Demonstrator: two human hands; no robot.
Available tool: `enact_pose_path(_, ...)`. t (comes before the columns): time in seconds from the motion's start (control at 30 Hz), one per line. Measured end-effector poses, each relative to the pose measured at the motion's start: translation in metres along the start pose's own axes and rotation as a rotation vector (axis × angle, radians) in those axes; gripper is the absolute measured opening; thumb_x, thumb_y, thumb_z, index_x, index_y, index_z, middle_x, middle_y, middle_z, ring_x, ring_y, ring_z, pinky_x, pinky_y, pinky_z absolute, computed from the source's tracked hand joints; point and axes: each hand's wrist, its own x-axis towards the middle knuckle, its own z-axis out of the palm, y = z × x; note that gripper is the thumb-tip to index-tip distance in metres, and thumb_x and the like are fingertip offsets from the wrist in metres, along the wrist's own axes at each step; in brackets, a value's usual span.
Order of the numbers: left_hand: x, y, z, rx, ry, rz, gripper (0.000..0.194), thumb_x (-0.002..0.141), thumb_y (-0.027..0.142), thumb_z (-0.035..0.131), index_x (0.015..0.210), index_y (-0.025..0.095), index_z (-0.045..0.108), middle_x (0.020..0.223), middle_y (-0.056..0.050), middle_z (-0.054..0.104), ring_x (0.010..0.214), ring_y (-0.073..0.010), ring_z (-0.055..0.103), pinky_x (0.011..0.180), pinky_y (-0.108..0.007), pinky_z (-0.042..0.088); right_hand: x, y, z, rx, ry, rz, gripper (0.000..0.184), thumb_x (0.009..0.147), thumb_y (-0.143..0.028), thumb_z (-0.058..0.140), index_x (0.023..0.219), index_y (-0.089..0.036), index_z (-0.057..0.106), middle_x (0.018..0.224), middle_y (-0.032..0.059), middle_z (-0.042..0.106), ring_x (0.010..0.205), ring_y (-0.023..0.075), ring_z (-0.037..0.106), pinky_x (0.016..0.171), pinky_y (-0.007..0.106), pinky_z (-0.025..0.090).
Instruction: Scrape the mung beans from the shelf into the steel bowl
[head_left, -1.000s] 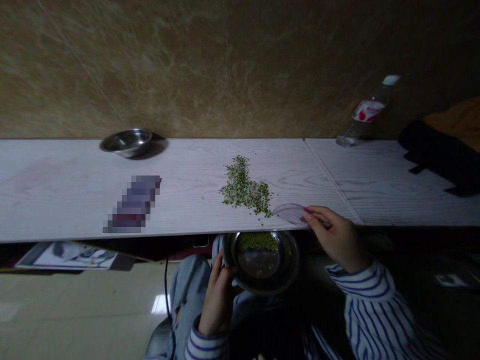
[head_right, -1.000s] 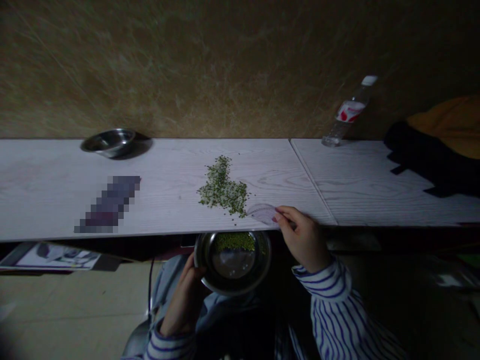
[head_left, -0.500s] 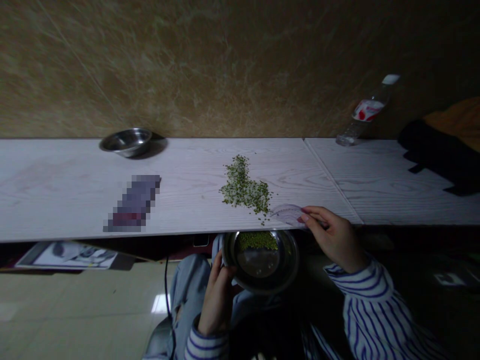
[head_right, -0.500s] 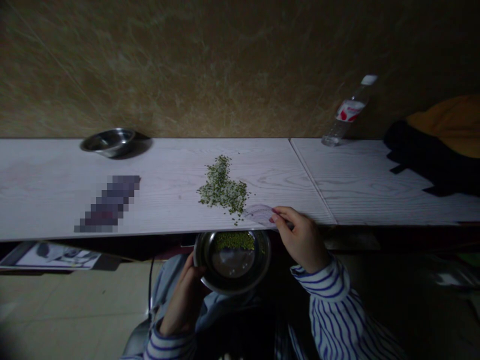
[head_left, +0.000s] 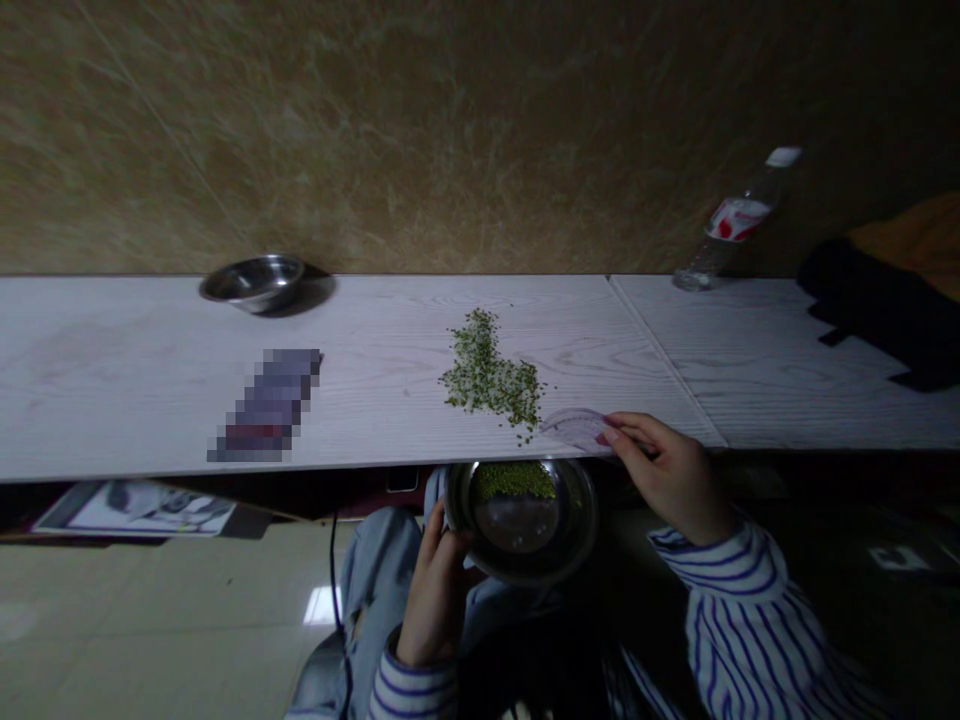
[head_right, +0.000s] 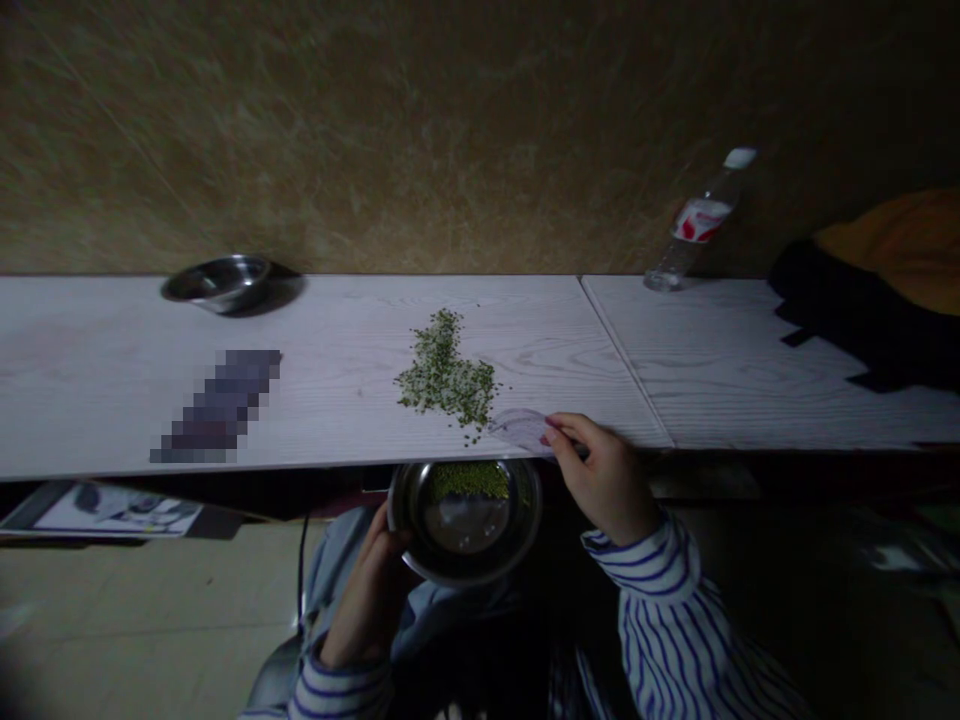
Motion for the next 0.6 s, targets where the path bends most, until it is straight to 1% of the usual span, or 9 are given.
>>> enact_pose_path(0.2,0.0003,0.0003,-0.0006,0.024,-0.013,-0.001,0.061,0.072,0.026,0.06,0.132,0.024,0.048,0.125,-0.012,0.057,0.106,-0.0286,0.054,0.067,-0.031,0.05,-0.002,-0.0029,0.0003,0.003,-0.008,0.01,0.024,0.084,-0.036,0.059,0.097,-0.018,0.069,0.09,0.0085,0.074,0.08,0.0218,0.072,0.073,0.034,0.058)
enact_pose_path(0.37,-0.0014,0.0018,0.0008,0.012,-0.03,-0.002,0.057,0.075,0.026,0.058,0.13,0.028,0.049,0.128,-0.009,0.057,0.11,-0.0294,0.053,0.07,-0.032,0.051,-0.0034,-0.0036,0.0018,0.002,-0.025,0.003,0.024,0.085,-0.036,0.059,0.097,-0.018,0.068,0.088,0.0084,0.074,0.08,0.0217,0.072,0.075,0.035,0.058)
enact_pose_path(0.5,-0.0006,0.0003,-0.0013,0.006,-0.015,-0.008,0.058,0.074,0.027,0.061,0.131,0.029,0.049,0.13,-0.007,0.057,0.112,-0.0299,0.052,0.073,-0.033,0.051,-0.0003,-0.0019,0.0043,0.015,0.009,-0.001,0.024,0.085,-0.037,0.058,0.097,-0.018,0.068,0.09,0.0093,0.075,0.079,0.0223,0.073,0.073,0.035,0.059)
enact_pose_path(0.6,0.0,-0.0003,-0.0029,0.006,-0.009,-0.01,0.059,0.074,0.026,0.061,0.131,0.03,0.05,0.129,-0.008,0.058,0.111,-0.0306,0.053,0.073,-0.035,0.051,0.0015,-0.0033,0.0059,0.027,0.029,0.002,0.023,0.085,-0.036,0.058,0.096,-0.018,0.068,0.089,0.0093,0.075,0.077,0.0222,0.073,0.072,0.035,0.059)
